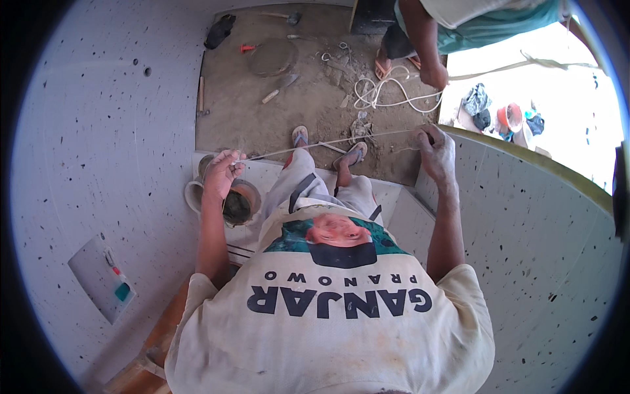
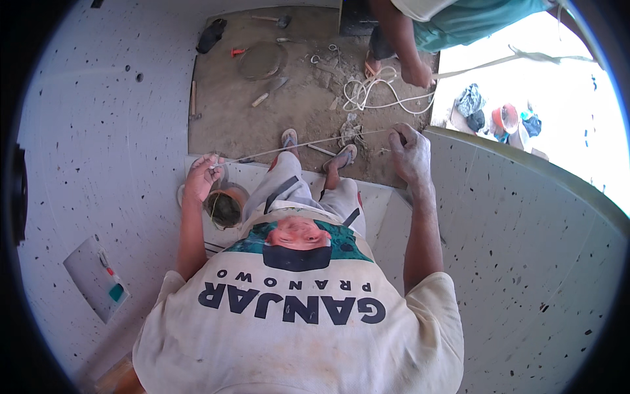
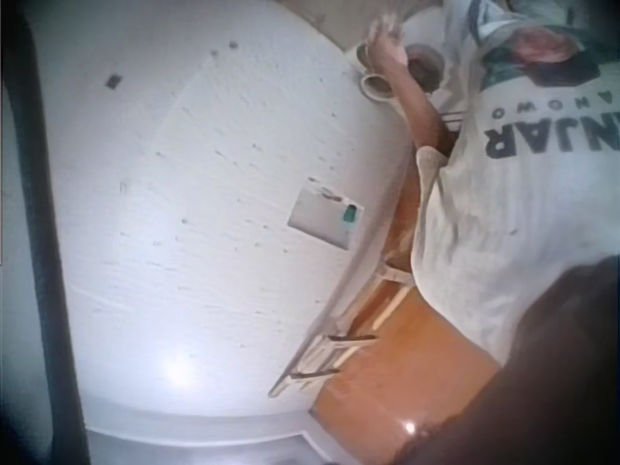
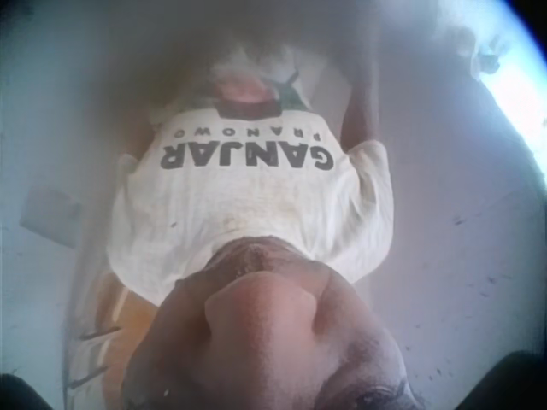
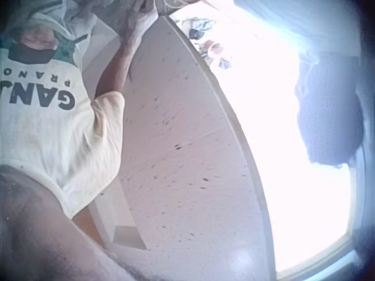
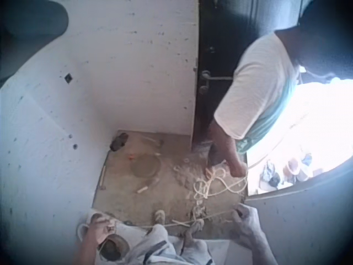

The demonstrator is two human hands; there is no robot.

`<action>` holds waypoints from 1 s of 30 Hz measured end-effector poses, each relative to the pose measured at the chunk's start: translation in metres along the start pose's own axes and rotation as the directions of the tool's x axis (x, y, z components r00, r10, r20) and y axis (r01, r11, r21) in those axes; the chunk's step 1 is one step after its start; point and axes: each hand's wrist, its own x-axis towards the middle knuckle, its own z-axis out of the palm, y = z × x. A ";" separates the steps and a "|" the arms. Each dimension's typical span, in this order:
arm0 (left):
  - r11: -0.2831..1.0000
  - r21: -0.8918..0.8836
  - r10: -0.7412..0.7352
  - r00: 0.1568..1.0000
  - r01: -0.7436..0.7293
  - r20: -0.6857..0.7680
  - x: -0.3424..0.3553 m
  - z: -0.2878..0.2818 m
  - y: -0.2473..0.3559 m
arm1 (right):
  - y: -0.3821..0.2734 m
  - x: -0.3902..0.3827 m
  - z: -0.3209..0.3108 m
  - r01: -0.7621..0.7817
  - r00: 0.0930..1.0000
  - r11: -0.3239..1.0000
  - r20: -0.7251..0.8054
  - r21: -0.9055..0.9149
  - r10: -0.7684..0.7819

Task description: The person measures and marks a wall with a flexible conduit and a marker. They then use a hammer to drive a nail into the wall to secure the conduit. Another person assists by handing over tools and materials.

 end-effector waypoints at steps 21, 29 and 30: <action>0.972 -0.212 0.055 0.977 -0.099 -0.204 0.088 -0.220 0.084 | -0.124 0.017 0.057 0.143 0.935 0.985 -0.314 -0.093 -0.165; 0.968 -0.200 0.103 0.965 -0.154 -0.242 0.105 -0.222 0.080 | -0.109 0.046 0.015 0.080 0.868 0.986 -0.475 -0.146 -0.141; 0.959 -0.220 0.125 0.962 -0.179 -0.241 0.107 -0.226 0.072 | -0.105 0.060 0.012 0.143 0.861 0.974 -0.463 -0.177 -0.210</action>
